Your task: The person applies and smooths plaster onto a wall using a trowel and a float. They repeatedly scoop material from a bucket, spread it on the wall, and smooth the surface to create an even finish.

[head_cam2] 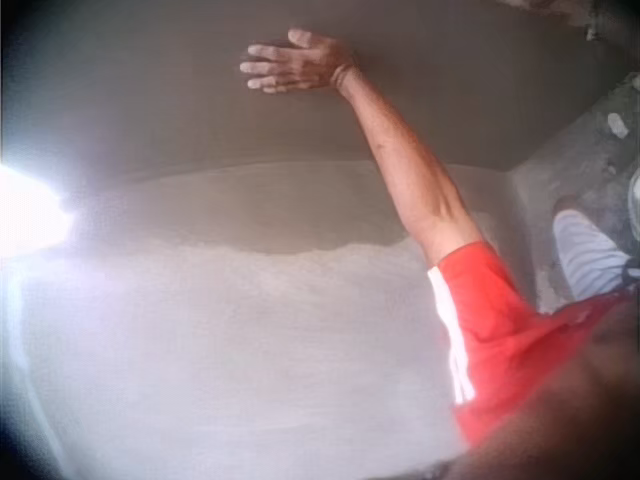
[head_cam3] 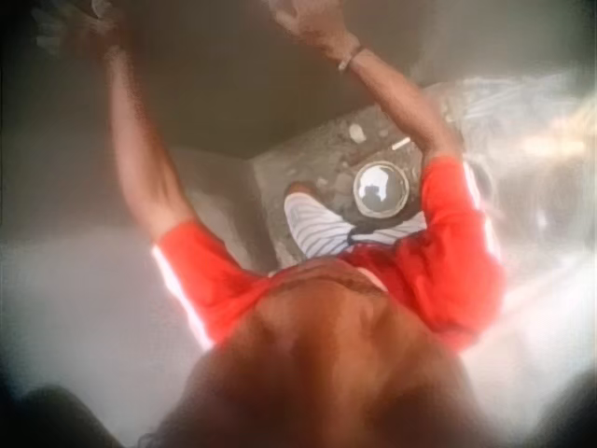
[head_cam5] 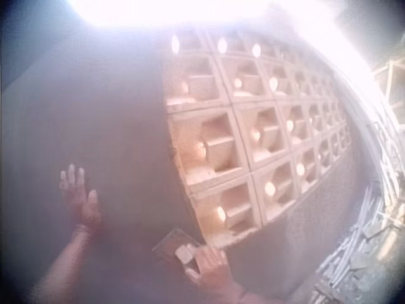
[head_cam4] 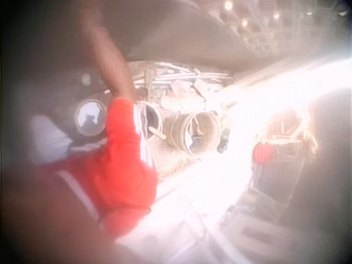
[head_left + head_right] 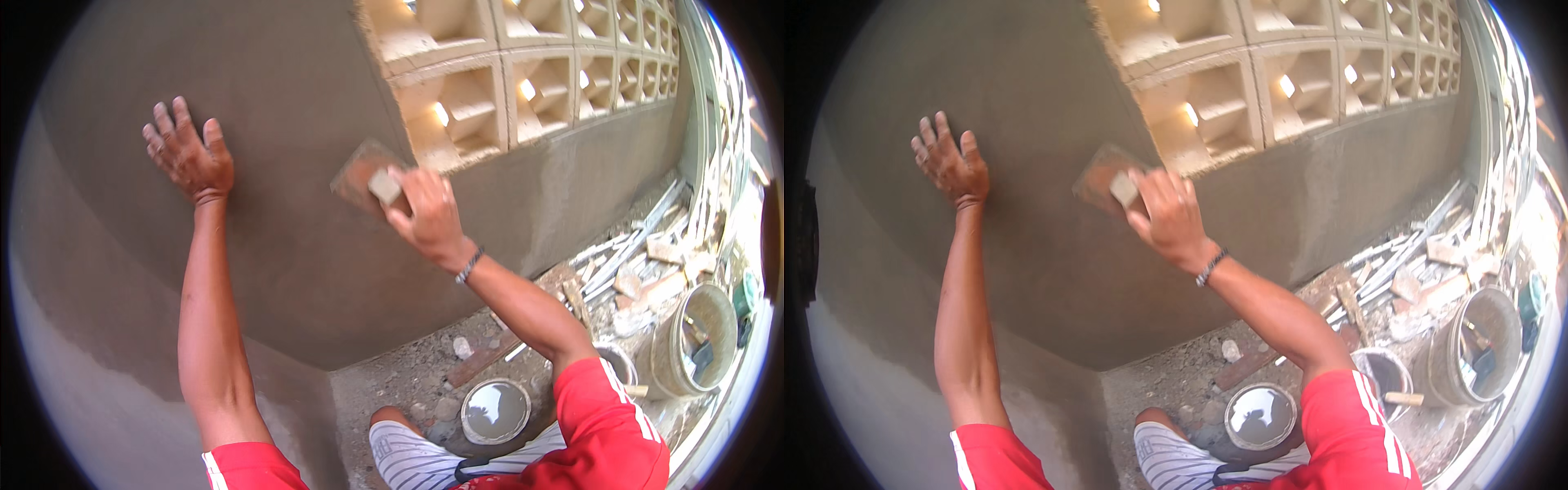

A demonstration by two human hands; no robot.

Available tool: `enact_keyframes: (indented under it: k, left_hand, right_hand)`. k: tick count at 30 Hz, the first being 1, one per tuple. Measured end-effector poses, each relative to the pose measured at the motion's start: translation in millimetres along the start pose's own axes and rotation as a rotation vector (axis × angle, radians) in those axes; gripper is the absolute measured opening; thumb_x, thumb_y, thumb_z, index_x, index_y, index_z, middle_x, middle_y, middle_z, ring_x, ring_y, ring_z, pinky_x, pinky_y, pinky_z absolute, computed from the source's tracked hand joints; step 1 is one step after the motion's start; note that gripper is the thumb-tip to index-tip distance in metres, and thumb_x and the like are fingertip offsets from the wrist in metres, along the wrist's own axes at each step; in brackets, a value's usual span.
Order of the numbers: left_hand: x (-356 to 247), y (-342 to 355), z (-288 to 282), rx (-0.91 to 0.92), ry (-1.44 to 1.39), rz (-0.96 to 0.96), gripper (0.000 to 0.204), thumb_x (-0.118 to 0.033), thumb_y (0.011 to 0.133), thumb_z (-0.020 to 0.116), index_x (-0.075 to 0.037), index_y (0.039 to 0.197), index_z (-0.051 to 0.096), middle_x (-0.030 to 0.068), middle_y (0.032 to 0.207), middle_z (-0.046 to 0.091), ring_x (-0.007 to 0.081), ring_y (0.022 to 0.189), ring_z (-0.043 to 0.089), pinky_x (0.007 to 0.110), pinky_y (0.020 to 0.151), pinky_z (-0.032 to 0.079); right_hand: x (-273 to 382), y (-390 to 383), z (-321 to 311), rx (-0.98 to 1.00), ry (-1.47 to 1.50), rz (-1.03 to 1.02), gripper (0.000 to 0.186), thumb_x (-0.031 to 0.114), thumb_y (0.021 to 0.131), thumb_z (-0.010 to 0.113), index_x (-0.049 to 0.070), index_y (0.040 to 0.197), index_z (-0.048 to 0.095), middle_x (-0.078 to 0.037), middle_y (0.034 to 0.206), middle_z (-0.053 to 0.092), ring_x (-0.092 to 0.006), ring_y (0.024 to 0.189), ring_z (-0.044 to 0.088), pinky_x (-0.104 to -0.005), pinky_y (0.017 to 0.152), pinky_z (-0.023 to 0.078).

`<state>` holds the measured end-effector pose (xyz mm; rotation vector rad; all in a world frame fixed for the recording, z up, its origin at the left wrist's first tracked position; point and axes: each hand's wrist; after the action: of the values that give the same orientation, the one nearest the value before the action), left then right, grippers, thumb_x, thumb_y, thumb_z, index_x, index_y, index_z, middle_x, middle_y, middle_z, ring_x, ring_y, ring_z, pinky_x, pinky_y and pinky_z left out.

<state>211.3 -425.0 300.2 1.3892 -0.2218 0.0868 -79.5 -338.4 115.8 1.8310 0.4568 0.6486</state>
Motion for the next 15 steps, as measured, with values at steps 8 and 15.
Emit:
enact_keyframes:
  k: [8, 15]
  left_hand:
    - [3, -2, 3, 0.059, 0.046, 0.013, 0.063, -0.053, 0.099, 0.034, -0.016, 0.150, 0.041, 0.0145, 0.156, 0.034, 0.0432, 0.144, 0.025, 0.055, 0.117, 0.020]
    - [19, 7, -1, 0.052, 0.058, 0.033, 0.065, -0.057, 0.098, 0.035, -0.016, 0.149, 0.042, 0.0146, 0.156, 0.035, 0.0439, 0.143, 0.028, 0.055, 0.117, 0.022]
  right_hand:
    - [11, -90, 51, 0.233, 0.037, 0.124, 0.057, 0.018, 0.076, 0.076, 0.006, 0.127, 0.055, -0.011, 0.107, 0.055, -0.0315, 0.101, 0.052, -0.0423, 0.086, 0.044]
    - [21, -177, -31, 0.690, 0.542, 0.574, 0.051, 0.030, 0.091, 0.065, -0.001, 0.129, 0.053, -0.022, 0.122, 0.059, -0.0400, 0.115, 0.056, -0.0473, 0.098, 0.045]
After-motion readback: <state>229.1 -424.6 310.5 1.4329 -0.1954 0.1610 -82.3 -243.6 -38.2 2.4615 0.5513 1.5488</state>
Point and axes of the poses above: each hand's wrist, its own y-axis towards the middle knuckle, its own z-axis out of the palm, x = y × z
